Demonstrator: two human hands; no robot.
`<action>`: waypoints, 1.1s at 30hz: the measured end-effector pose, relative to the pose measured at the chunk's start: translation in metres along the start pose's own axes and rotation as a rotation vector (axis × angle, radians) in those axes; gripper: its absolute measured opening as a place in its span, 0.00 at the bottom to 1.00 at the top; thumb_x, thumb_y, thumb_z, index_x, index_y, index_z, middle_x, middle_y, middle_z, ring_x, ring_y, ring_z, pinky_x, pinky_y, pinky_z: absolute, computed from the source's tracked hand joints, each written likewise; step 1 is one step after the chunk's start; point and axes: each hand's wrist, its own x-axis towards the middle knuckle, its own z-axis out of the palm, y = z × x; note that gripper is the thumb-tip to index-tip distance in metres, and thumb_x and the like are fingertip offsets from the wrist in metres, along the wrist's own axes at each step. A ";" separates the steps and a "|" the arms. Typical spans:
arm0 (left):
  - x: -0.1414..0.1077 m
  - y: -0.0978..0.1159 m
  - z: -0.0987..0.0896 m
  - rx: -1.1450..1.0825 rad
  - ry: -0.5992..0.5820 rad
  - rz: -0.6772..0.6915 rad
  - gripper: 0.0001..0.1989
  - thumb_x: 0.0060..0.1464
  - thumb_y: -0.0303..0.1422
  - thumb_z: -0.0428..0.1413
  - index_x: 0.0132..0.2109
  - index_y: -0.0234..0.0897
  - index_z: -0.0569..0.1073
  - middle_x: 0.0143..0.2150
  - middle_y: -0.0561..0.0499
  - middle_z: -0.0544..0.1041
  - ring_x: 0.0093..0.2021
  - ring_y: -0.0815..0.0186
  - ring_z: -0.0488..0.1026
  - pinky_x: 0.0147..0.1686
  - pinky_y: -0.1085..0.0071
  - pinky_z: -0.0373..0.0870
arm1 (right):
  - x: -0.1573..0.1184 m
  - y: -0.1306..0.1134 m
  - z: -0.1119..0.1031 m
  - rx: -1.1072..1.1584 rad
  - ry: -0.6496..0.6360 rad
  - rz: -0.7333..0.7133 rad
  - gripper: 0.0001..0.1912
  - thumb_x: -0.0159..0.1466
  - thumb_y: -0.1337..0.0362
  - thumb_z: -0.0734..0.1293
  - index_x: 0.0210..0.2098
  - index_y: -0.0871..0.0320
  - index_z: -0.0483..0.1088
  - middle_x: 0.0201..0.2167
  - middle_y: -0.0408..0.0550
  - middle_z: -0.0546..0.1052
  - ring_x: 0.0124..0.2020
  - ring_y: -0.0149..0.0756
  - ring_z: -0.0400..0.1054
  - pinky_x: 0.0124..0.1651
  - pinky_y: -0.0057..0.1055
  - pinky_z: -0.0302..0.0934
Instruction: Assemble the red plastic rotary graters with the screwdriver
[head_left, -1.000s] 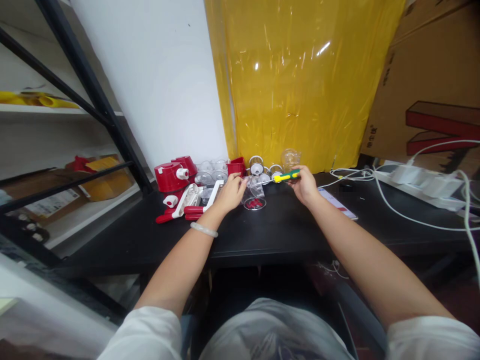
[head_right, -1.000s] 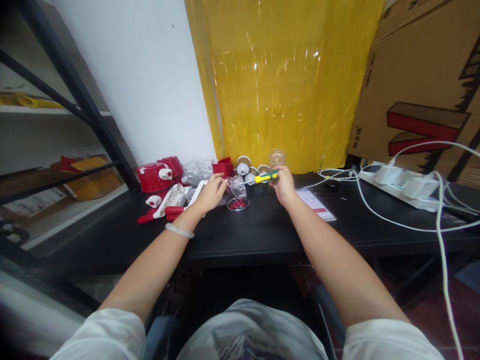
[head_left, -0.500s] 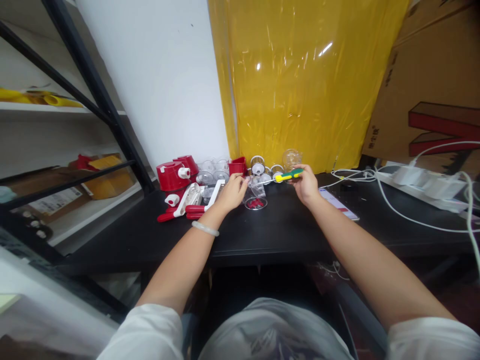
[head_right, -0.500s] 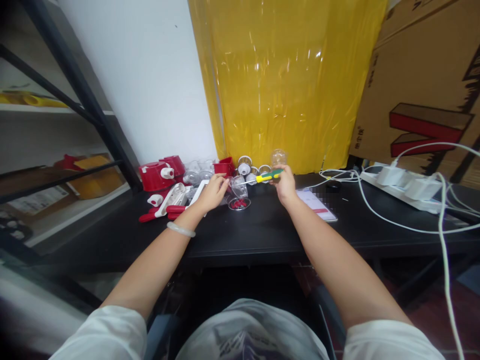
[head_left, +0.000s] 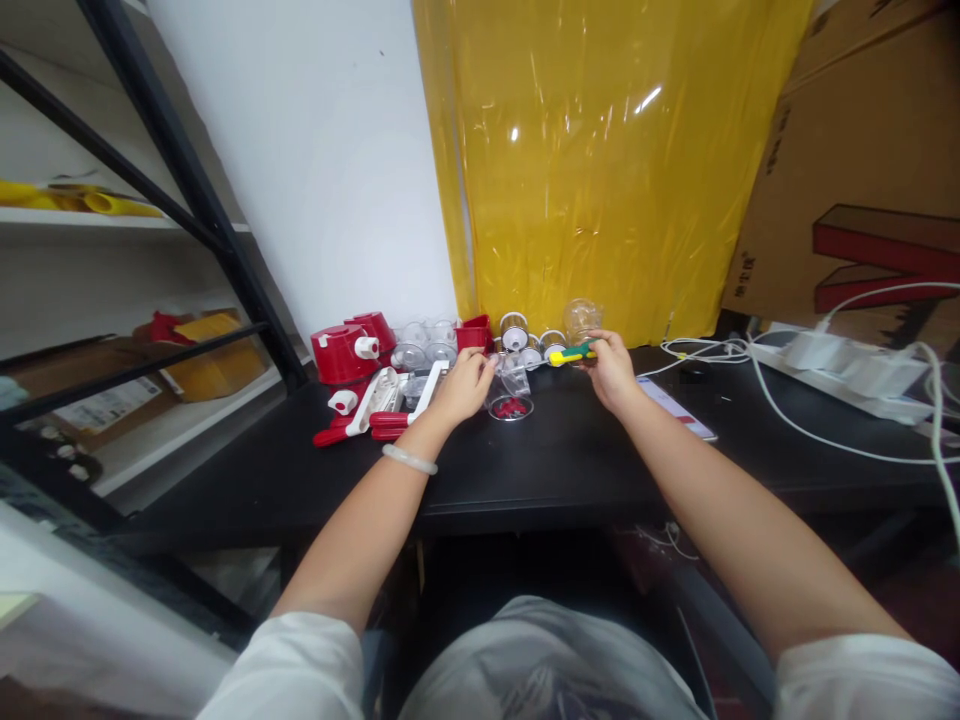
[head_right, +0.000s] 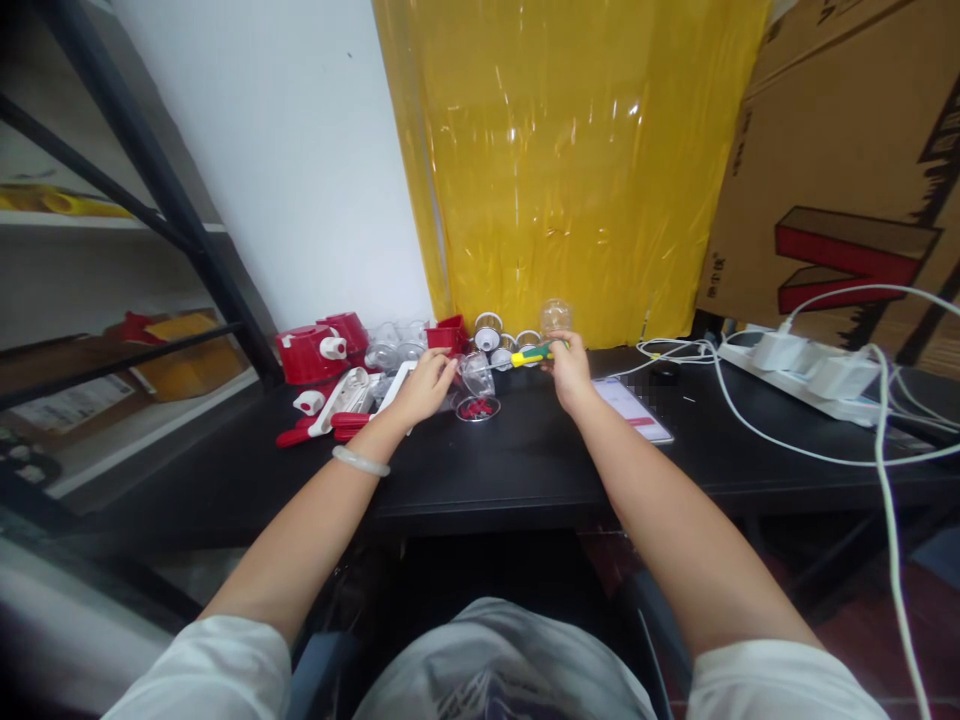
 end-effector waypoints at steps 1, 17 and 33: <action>0.000 0.000 0.000 0.002 0.000 0.004 0.16 0.72 0.40 0.45 0.38 0.39 0.71 0.56 0.40 0.72 0.61 0.55 0.72 0.65 0.57 0.65 | 0.000 0.000 0.001 0.012 0.004 -0.008 0.15 0.50 0.64 0.65 0.38 0.51 0.63 0.31 0.41 0.74 0.28 0.33 0.67 0.28 0.27 0.57; 0.000 -0.001 0.000 0.005 0.005 0.016 0.17 0.72 0.40 0.45 0.38 0.38 0.71 0.54 0.40 0.73 0.58 0.55 0.73 0.62 0.56 0.68 | 0.003 0.006 -0.003 0.162 -0.065 -0.057 0.24 0.42 0.74 0.62 0.39 0.51 0.66 0.31 0.40 0.74 0.34 0.34 0.68 0.35 0.30 0.64; 0.000 0.000 0.000 0.004 -0.008 0.004 0.16 0.72 0.41 0.44 0.39 0.39 0.70 0.52 0.41 0.73 0.57 0.55 0.73 0.62 0.56 0.67 | -0.002 0.002 0.000 -0.016 0.007 -0.076 0.12 0.52 0.62 0.64 0.37 0.51 0.64 0.32 0.41 0.73 0.28 0.32 0.64 0.25 0.26 0.56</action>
